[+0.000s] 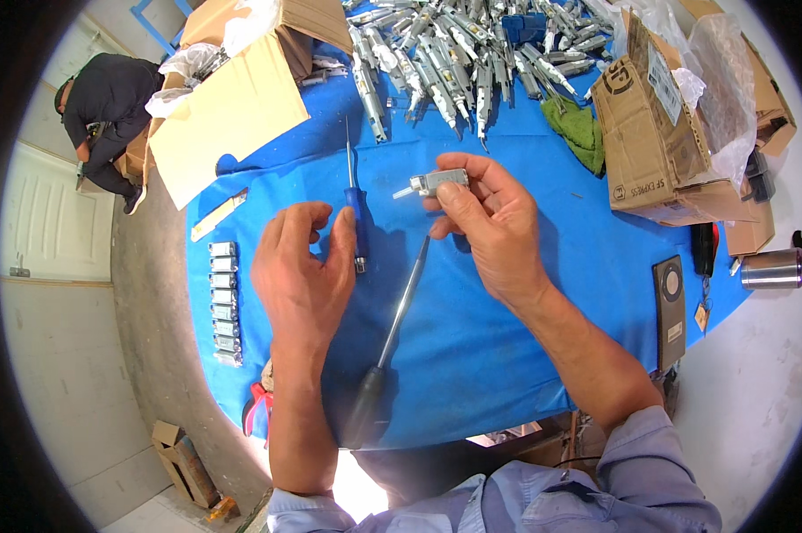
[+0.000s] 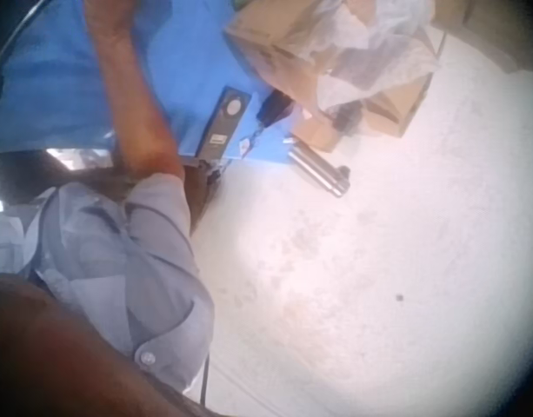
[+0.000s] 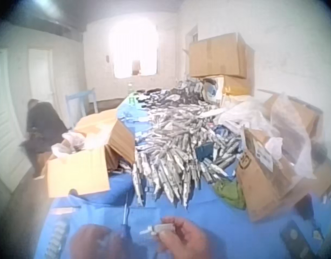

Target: The person assembles small cylindrical electronic components on a blue workbench. They use a screwdriver to tighten internal parts and pliers to adjust metal tabs on the components. The person handles the items one at a time, performing repetitive assembly steps.

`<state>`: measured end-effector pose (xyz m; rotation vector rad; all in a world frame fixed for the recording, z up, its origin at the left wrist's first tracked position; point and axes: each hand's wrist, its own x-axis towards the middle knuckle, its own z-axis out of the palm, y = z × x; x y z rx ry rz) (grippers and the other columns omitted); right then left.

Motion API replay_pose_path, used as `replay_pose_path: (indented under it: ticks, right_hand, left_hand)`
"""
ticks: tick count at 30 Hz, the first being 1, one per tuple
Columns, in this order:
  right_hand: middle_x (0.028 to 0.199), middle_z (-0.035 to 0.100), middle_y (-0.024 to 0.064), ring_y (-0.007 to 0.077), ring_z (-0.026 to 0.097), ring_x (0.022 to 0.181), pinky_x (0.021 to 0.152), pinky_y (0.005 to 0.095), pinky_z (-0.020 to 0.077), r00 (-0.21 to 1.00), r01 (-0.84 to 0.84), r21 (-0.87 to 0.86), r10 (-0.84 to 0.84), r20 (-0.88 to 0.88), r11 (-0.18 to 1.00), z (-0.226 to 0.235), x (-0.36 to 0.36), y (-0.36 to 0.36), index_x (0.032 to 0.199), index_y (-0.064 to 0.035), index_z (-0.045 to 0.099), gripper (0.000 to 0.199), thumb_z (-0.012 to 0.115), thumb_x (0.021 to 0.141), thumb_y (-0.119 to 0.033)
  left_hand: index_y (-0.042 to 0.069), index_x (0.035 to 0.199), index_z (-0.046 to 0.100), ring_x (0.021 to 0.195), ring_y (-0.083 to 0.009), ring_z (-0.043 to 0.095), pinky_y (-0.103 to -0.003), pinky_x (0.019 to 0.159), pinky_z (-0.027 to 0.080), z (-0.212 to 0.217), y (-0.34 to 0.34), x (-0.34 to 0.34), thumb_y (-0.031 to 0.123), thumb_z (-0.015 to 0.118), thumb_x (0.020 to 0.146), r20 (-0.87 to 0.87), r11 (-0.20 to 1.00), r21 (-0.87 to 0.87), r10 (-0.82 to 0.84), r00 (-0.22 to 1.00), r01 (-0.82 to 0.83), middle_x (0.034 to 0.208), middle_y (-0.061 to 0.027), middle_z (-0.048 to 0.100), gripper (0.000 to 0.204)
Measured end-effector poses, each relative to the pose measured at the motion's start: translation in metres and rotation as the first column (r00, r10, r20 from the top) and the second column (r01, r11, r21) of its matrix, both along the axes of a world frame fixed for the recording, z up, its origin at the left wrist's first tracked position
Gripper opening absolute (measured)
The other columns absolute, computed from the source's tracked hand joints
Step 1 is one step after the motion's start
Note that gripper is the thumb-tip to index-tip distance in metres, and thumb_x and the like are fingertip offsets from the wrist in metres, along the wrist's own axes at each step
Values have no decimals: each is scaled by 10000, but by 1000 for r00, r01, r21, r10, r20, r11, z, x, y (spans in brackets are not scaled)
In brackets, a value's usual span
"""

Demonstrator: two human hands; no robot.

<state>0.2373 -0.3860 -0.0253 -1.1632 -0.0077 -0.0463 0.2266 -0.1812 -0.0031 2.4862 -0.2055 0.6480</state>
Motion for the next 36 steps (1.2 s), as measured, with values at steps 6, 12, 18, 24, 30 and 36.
replay_pose_path:
  ticks: [6, 12, 18, 24, 30, 36]
  right_hand:
    - [1052, 696, 103, 144, 706, 918, 666, 262, 613, 999, 35, -40, -36, -18, 999, 3, 1, 1, 1301, 39, 612, 307, 659, 1036, -109]
    - [1047, 693, 96, 155, 714, 948, 665, 264, 615, 999, 23, -51, -25, -34, 998, 4, 1, 0, 1331, 22, 615, 315, 639, 1050, -119]
    - [1072, 690, 102, 173, 719, 987, 673, 268, 617, 998, 34, -24, -35, -45, 999, 3, 2, 0, 1361, 28, 585, 339, 608, 1067, -140]
    - [1100, 685, 119, 206, 723, 1003, 736, 302, 624, 994, 40, 160, -23, -110, 986, 2, 6, -9, 1329, 19, 570, 322, 551, 1101, -207]
    - [1122, 663, 110, 217, 717, 1029, 774, 319, 624, 988, 104, 274, -67, -142, 956, 2, 8, -13, 1279, -8, 558, 293, 552, 1108, -245]
    - [1136, 638, 88, 215, 705, 1053, 811, 337, 622, 983, 143, 303, -99, -158, 942, -1, 10, -12, 1279, -20, 546, 298, 558, 1107, -263]
  left_hand:
    - [30, 1027, 687, 660, -185, 628, -330, 600, 513, 3, -14, -6, 230, 874, 846, -129, 997, 80, 25, 991, -15, 813, -72, 675, 329]
    - [0, 1093, 687, 662, -119, 596, -288, 594, 482, -2, -9, -5, 150, 822, 862, -224, 999, -50, 4, 975, -16, 760, -39, 628, 307]
    - [-43, 1176, 703, 664, -62, 557, -222, 560, 422, 2, 2, 0, 93, 723, 895, -414, 860, -505, -162, 896, -78, 811, -1, 642, 313]
    - [-44, 1164, 706, 566, -56, 519, -217, 459, 382, 31, 9, -3, 183, 655, 869, -442, 654, -740, -292, 848, -161, 807, -45, 664, 376]
    - [-63, 1104, 692, 480, -53, 468, -208, 404, 328, 37, 12, -11, 272, 670, 799, -401, 598, -801, -491, 773, -35, 766, -71, 651, 453]
    - [-47, 1072, 709, 505, -26, 460, -193, 432, 309, 42, 8, -14, 209, 661, 778, -407, 643, -765, -462, 788, -19, 750, -40, 644, 392]
